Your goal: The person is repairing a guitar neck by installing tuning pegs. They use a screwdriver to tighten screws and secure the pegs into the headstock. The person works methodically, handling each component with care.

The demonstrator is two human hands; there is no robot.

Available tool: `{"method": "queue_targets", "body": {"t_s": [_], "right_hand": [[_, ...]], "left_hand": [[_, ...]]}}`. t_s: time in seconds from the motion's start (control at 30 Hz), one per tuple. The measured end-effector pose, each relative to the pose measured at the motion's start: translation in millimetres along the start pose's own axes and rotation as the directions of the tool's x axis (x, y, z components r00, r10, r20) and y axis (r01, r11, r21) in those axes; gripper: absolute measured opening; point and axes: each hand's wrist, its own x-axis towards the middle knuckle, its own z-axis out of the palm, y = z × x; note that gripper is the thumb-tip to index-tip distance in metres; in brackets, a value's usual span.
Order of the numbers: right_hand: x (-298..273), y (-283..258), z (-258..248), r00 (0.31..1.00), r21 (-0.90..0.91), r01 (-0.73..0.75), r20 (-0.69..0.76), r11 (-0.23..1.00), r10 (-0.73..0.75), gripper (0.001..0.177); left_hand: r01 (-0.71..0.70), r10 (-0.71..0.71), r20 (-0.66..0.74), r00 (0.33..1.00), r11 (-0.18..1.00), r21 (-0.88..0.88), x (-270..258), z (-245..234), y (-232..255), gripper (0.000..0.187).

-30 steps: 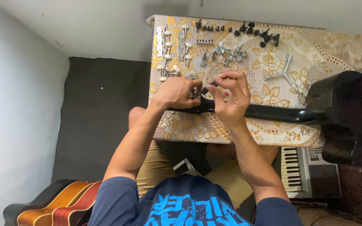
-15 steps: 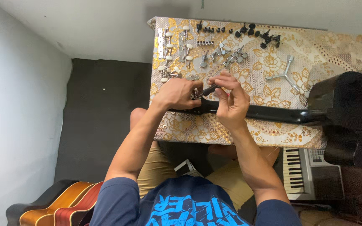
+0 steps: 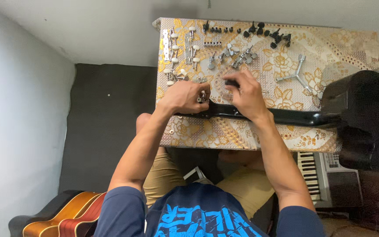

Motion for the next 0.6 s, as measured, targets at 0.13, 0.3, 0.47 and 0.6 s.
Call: {"method": "queue_targets", "body": {"t_s": [0.13, 0.3, 0.47, 0.6], "right_hand": [[-8.7, 33.2, 19.1, 0.996, -0.065, 0.089, -0.004, 0.994, -0.090, 0.018], [-13.4, 59.4, 29.0, 0.993, -0.065, 0.121, 0.021, 0.990, -0.120, 0.013], [-13.4, 54.2, 26.3, 0.994, -0.072, 0.110, 0.027, 0.991, -0.108, 0.011], [-13.4, 50.6, 25.5, 0.994, -0.091, 0.106, 0.033, 0.990, -0.103, 0.010]], "left_hand": [[-0.007, 0.006, -0.013, 1.000, 0.999, -0.037, -1.0, 1.8, -1.5, 0.034], [0.019, -0.026, -0.057, 0.998, 0.992, -0.126, -0.8, 0.0, -2.2, 0.032], [0.029, -0.037, -0.067, 0.997, 0.994, -0.107, 10.4, 6.6, -10.3, 0.034], [0.048, -0.052, -0.058, 0.997, 0.997, -0.066, 11.4, 6.7, -12.2, 0.034]]}}
